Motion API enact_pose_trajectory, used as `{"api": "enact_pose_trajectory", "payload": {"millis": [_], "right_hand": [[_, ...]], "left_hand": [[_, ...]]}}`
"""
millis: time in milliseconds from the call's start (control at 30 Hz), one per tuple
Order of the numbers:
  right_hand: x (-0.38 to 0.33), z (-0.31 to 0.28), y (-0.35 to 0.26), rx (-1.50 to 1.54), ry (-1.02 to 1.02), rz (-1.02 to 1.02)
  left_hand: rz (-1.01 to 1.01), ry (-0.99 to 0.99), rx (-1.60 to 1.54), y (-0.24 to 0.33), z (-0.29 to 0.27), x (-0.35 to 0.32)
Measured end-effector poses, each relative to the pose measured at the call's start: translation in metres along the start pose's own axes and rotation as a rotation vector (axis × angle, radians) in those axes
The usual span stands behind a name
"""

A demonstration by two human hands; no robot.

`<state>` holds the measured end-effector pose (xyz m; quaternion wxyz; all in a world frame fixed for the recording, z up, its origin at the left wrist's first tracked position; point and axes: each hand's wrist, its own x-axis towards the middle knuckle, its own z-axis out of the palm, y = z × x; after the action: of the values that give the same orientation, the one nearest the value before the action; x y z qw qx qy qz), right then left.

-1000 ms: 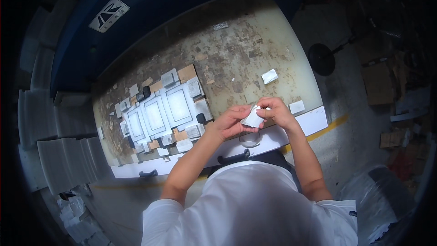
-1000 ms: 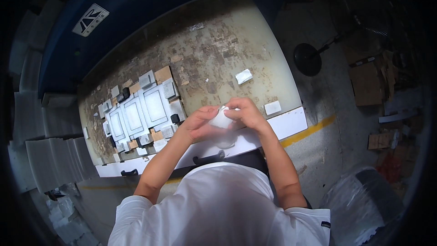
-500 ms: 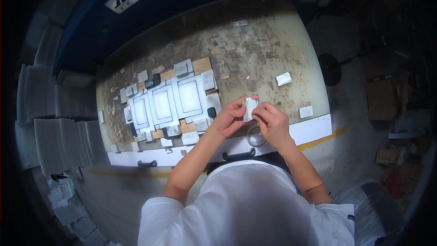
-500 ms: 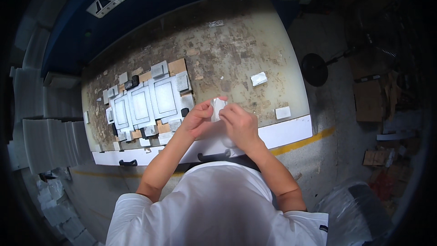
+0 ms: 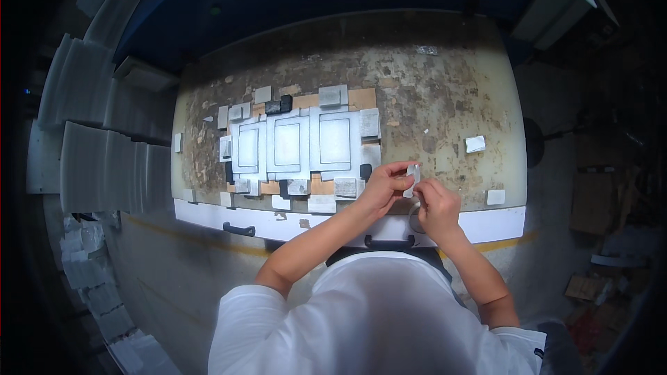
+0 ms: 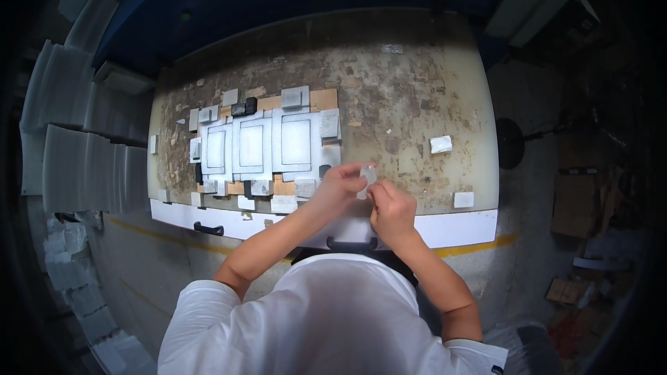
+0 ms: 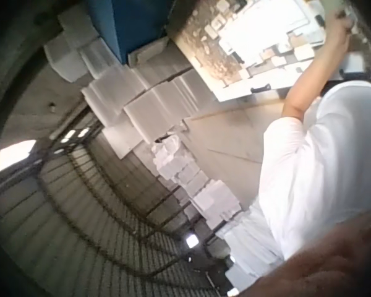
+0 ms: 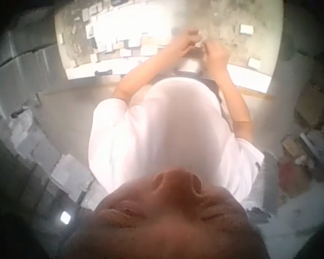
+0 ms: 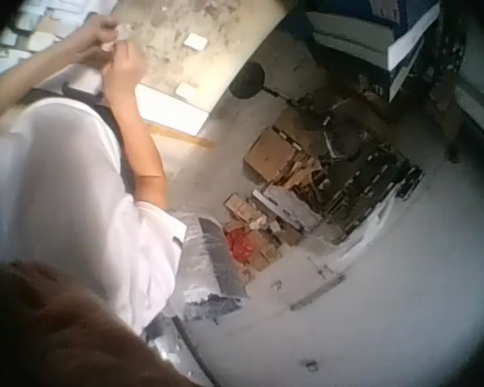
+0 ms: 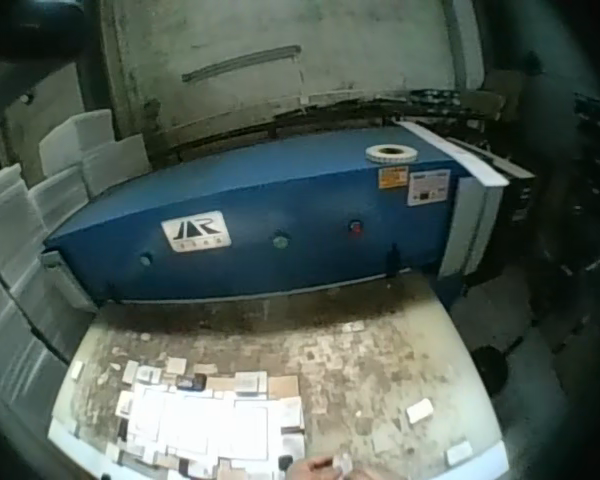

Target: The person arranges small rectangular tiles on a workbench, using tape to secure them in a specific pattern. They repeatedly pick up tiles, place them, and adjust their positions to form a layout.

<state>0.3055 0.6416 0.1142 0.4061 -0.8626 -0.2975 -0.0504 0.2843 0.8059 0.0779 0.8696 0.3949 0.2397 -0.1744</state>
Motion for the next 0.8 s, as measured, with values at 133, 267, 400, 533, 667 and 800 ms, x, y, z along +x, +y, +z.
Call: {"api": "enact_pose_trajectory", "payload": {"millis": [133,267,400,533,667,800], "right_hand": [[0.008,0.01,-0.007,0.144,-0.07,0.152],[0.018,0.008,-0.003,0.317,-0.259,0.3],[0.019,0.019,-0.014,0.182,-0.253,0.219],[0.032,0.028,-0.014,0.102,-0.168,0.175],[0.038,0.03,0.003,0.181,-0.123,0.236],[0.042,0.037,-0.003,0.433,-0.086,0.396]], "left_hand": [[0.08,0.01,0.039,0.002,-0.01,-0.006],[0.033,-0.017,-0.025,0.009,-0.022,-0.012],[-0.029,-0.034,-0.042,0.014,-0.03,-0.018],[-0.043,-0.173,-0.211,0.022,-0.048,-0.015],[-0.209,-0.343,-0.389,0.029,-0.059,-0.021],[-0.239,-0.443,-0.393,0.034,-0.071,-0.018]]}}
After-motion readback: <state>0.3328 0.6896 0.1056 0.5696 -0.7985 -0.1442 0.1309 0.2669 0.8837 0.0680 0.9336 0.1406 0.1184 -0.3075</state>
